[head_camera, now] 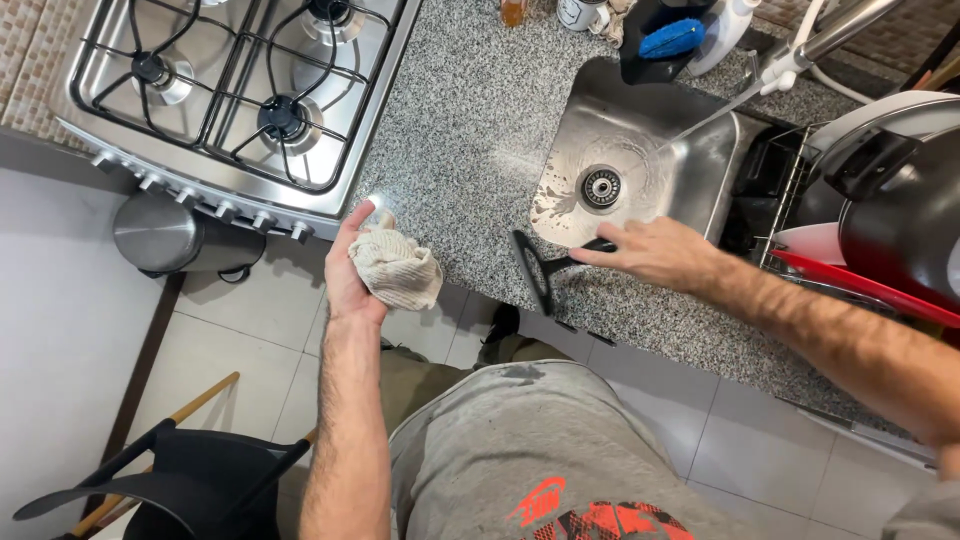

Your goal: Cleaning a stainless steel gas stove and the adjacent granite kitchen countertop using a rag, sponge, and squeegee.

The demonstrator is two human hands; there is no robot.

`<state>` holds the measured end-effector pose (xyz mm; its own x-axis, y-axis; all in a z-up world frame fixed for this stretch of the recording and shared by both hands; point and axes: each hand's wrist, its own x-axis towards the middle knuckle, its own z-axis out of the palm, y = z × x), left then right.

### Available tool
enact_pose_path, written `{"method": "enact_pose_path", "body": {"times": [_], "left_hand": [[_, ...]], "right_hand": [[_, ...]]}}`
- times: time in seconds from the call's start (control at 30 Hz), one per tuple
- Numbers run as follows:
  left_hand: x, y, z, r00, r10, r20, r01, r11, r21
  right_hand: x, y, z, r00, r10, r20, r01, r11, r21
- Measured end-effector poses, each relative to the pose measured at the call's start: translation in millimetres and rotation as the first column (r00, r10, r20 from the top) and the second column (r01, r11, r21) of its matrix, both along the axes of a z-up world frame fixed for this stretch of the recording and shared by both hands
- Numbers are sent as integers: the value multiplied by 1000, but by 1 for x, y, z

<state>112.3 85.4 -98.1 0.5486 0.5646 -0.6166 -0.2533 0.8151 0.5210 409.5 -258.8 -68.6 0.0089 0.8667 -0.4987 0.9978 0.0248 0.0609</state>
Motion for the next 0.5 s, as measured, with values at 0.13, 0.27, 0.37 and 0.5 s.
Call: {"method": "enact_pose_path", "body": {"times": [0.13, 0.27, 0.37, 0.5], "left_hand": [[5, -6, -14, 999, -44, -9, 44, 999, 1], [24, -21, -5, 995, -98, -11, 99, 995, 5], [46, -37, 12, 989, -143, -38, 144, 989, 41], [90, -55, 15, 953, -266, -145, 270, 963, 8]], "right_hand": [[57, -63, -7, 980, 105, 170, -96, 994, -59], [114, -99, -6, 953, 73, 293, -51, 995, -84], [124, -98, 23, 932, 16, 362, 14, 997, -79], [96, -95, 57, 923, -186, 336, 133, 976, 173]]}}
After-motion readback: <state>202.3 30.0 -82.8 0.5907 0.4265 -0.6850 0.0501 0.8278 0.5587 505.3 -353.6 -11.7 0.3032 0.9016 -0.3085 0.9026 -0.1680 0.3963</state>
